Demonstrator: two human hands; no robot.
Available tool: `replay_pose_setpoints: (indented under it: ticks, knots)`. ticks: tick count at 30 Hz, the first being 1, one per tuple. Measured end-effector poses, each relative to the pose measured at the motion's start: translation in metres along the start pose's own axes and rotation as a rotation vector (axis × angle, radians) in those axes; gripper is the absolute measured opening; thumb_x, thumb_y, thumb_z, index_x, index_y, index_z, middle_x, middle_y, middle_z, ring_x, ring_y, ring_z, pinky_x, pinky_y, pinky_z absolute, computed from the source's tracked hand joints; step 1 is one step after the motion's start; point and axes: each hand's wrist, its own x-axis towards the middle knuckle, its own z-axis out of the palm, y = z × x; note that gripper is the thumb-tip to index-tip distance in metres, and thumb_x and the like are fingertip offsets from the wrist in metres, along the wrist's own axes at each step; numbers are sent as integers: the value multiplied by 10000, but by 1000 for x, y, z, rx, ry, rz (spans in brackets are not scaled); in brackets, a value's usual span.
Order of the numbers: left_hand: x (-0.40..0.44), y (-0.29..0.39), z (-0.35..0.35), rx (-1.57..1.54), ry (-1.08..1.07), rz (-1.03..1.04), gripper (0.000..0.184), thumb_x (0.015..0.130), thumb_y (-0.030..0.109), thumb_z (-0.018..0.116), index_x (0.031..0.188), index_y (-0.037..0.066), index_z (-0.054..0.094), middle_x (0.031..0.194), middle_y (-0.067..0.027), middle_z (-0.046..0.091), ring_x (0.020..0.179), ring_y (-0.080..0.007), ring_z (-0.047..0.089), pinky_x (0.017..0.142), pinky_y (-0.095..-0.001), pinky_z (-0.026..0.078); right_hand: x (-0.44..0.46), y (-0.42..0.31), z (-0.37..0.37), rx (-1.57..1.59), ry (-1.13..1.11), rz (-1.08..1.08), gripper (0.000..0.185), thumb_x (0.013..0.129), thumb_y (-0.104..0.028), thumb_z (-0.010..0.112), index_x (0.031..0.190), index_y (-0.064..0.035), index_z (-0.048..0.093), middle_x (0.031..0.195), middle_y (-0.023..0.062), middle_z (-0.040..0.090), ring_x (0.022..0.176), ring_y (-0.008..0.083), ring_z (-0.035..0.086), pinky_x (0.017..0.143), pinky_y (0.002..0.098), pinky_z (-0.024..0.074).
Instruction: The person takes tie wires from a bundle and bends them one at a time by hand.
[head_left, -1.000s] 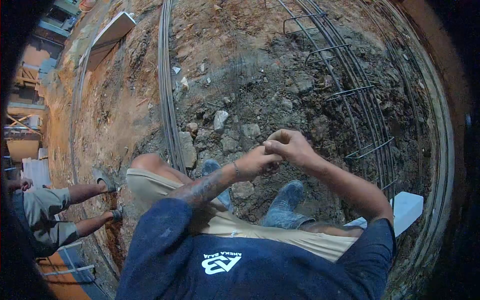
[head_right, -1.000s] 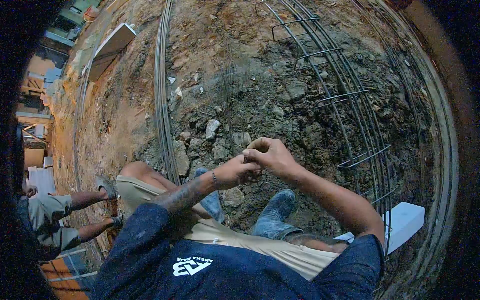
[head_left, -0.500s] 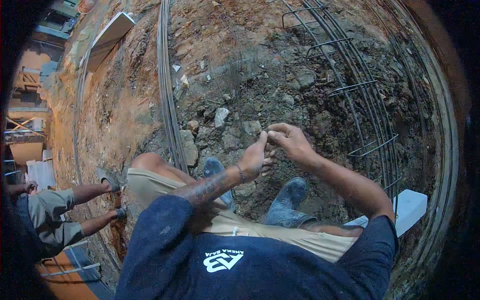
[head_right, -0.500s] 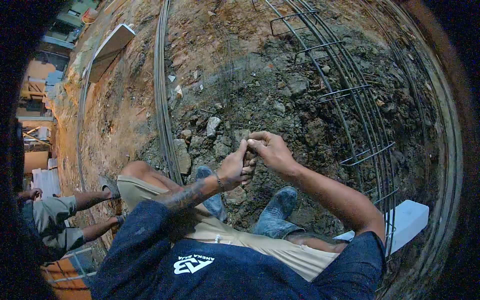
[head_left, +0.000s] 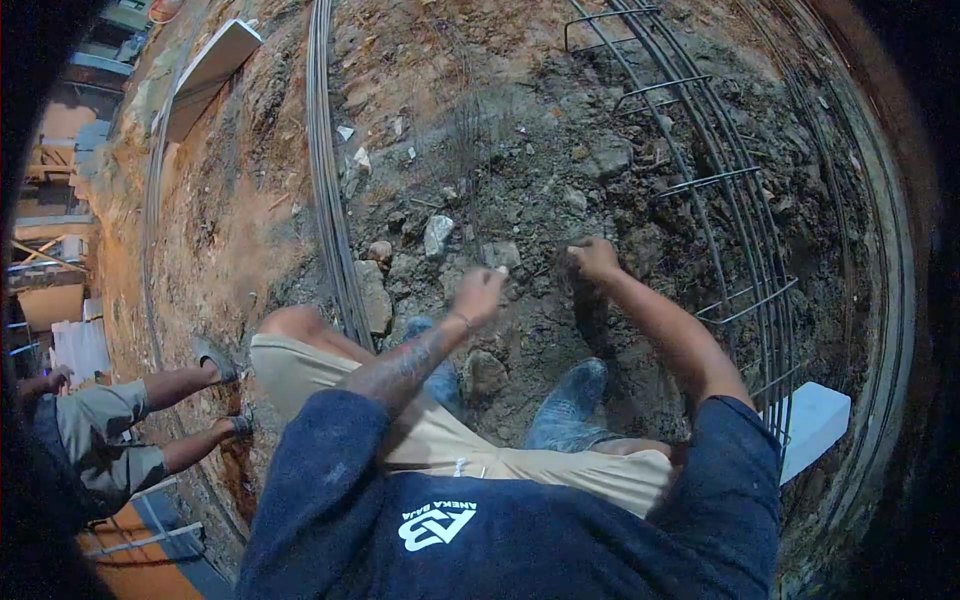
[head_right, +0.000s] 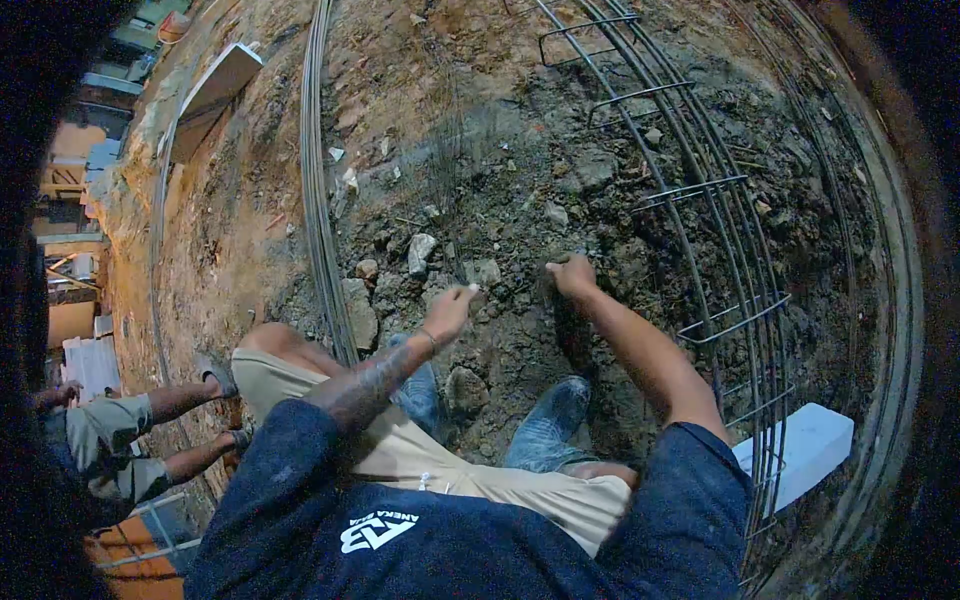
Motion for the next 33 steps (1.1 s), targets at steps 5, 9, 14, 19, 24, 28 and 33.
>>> replay_pose_setpoints:
  ticks: [5,9,14,19,24,28,33]
  knots:
    - [36,1,-42,8,503,81,454,692,426,685,849,4,623,829,-193,613,790,-304,584,699,-384,460,-50,-40,-39,-53,159,212,328,770,-232,595,987,10,556,959,213,602,938,362,570,770,440,464]
    - [73,-2,-36,83,562,-22,407,663,381,686,823,12,628,838,-180,634,827,-321,604,731,-413,466,-20,13,-26,3,394,123,291,761,-205,567,976,-9,570,900,195,615,896,349,584,771,446,456]
    - [73,-3,-23,73,426,-102,362,709,347,669,872,31,602,868,-179,614,878,-330,583,749,-423,457,-38,13,-33,93,340,-78,322,761,-252,595,970,-9,563,904,177,614,861,345,581,767,431,447]
    - [82,26,-28,58,774,-114,490,702,398,668,1004,51,500,999,-167,513,958,-345,502,793,-434,422,-48,-15,-21,110,242,-218,288,781,-238,597,942,-1,572,862,165,617,841,307,596,747,389,452]
    - [136,31,-75,7,1004,-64,578,710,425,652,1114,60,457,1074,-179,483,996,-360,483,822,-457,404,-46,-27,-7,125,147,-338,279,780,-233,612,923,4,576,866,170,620,823,307,600,735,377,458]
    - [172,13,-103,-185,527,36,558,762,401,601,1180,56,467,1134,-194,497,1004,-367,490,893,-458,365,-59,-33,-6,152,66,-264,281,785,-235,610,931,3,575,866,172,619,824,314,596,736,381,455]
    - [137,-13,-94,132,1000,-231,377,794,354,563,1018,52,583,1047,-132,562,1018,-327,499,890,-428,376,-54,-28,6,84,32,-275,297,790,-249,607,945,2,572,888,177,617,838,319,592,744,383,455]
